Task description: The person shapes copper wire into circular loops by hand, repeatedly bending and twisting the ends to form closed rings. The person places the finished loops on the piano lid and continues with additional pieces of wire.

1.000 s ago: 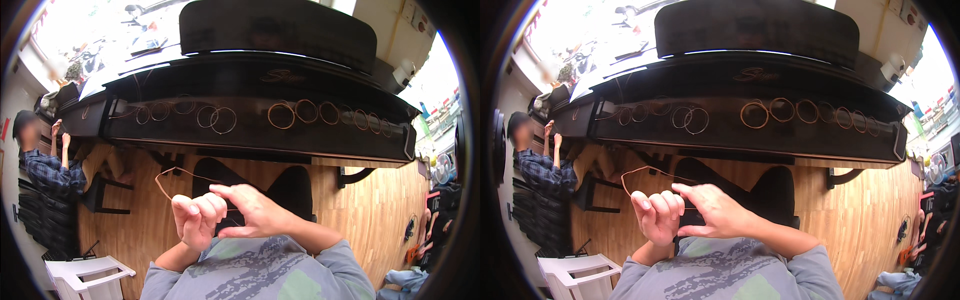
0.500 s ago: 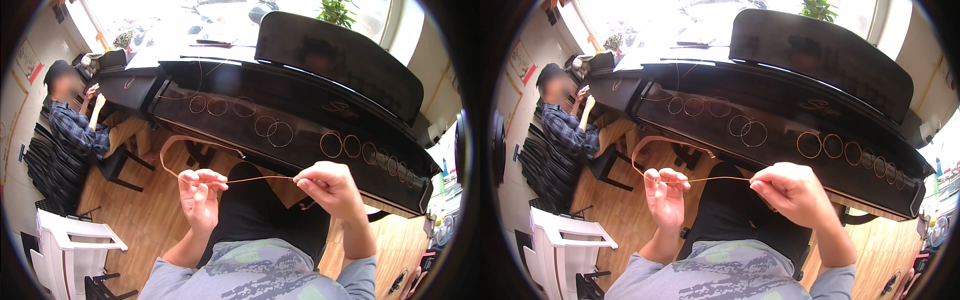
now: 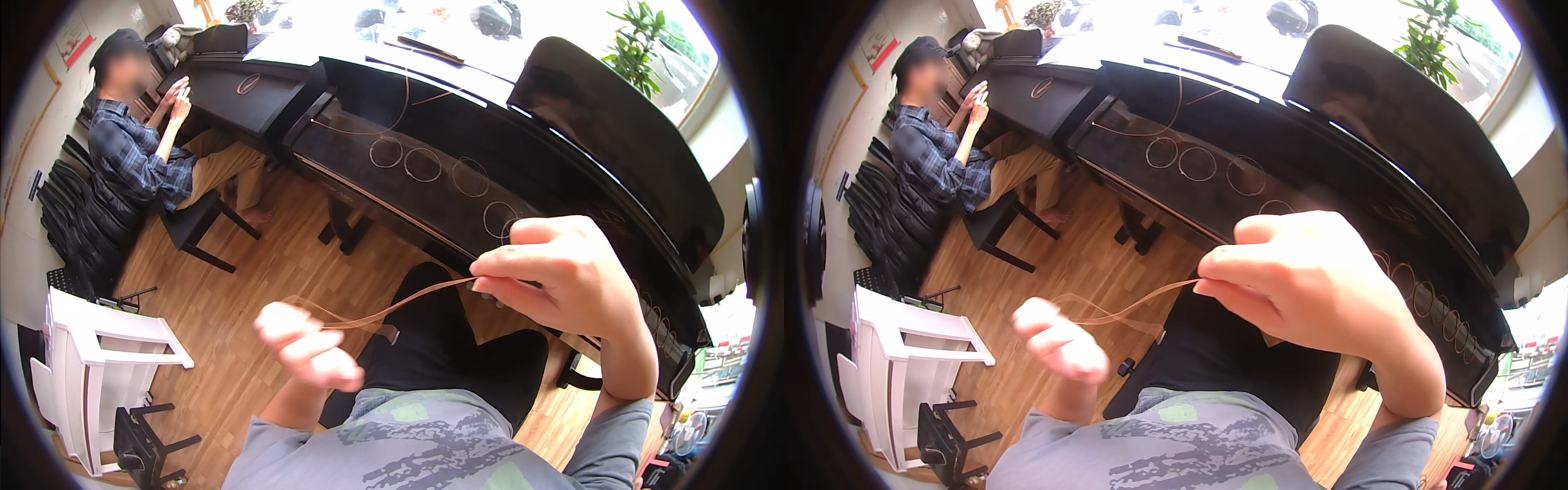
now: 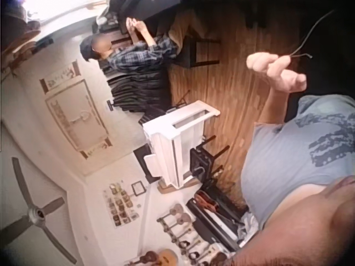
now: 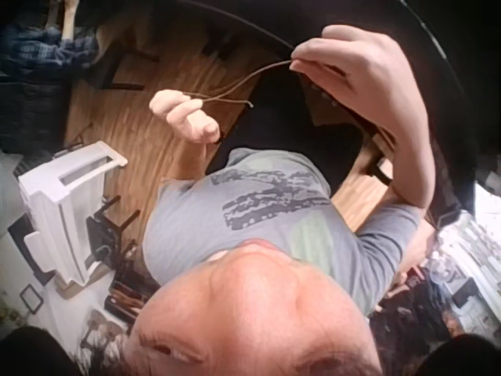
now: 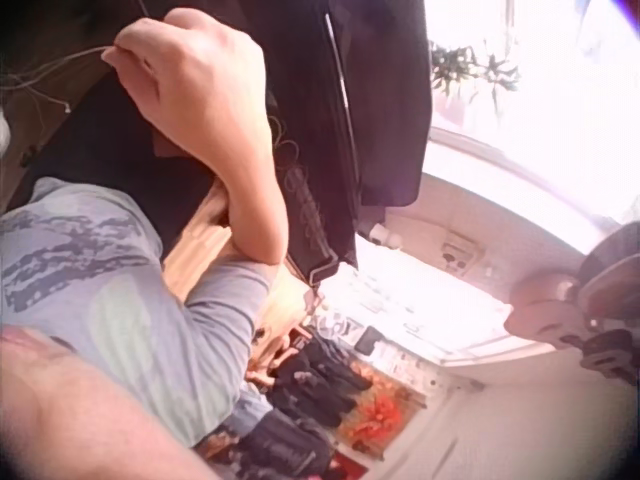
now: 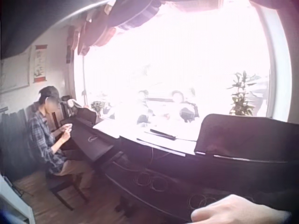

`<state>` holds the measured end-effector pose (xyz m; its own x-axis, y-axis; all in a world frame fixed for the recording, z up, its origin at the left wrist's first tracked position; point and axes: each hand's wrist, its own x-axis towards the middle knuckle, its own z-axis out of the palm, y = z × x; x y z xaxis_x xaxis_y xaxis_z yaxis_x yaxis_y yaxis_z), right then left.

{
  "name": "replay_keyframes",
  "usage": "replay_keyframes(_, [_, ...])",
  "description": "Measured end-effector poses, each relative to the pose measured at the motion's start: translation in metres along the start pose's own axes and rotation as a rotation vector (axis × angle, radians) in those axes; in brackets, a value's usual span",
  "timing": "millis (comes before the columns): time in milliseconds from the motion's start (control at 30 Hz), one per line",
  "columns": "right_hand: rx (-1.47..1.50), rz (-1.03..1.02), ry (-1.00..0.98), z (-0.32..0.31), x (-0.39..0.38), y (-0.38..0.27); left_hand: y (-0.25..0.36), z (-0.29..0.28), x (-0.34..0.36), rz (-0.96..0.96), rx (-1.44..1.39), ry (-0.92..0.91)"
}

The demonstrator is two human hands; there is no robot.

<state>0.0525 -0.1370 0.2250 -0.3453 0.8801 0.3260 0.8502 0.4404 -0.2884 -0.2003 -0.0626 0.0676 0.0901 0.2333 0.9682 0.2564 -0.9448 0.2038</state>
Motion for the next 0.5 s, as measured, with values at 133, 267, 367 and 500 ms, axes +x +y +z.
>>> replay_keyframes(133, [0.004,-0.052,-0.01,0.006,0.03,0.002,0.005,0.038,0.021,-0.458,-0.281,-0.41])
replay_keyframes(267, [-0.089,-0.032,0.015,-0.004,0.048,0.017,-0.025,0.041,0.016,-0.719,-0.54,-0.578])
replay_keyframes(367, [-0.152,-0.065,0.091,-0.013,0.062,0.046,-0.05,0.038,0.008,-0.944,-0.706,-0.49])
replay_keyframes(500, [-0.356,0.114,0.059,-0.025,0.095,0.092,-0.08,0.047,0.017,-1.049,-0.751,-0.369])
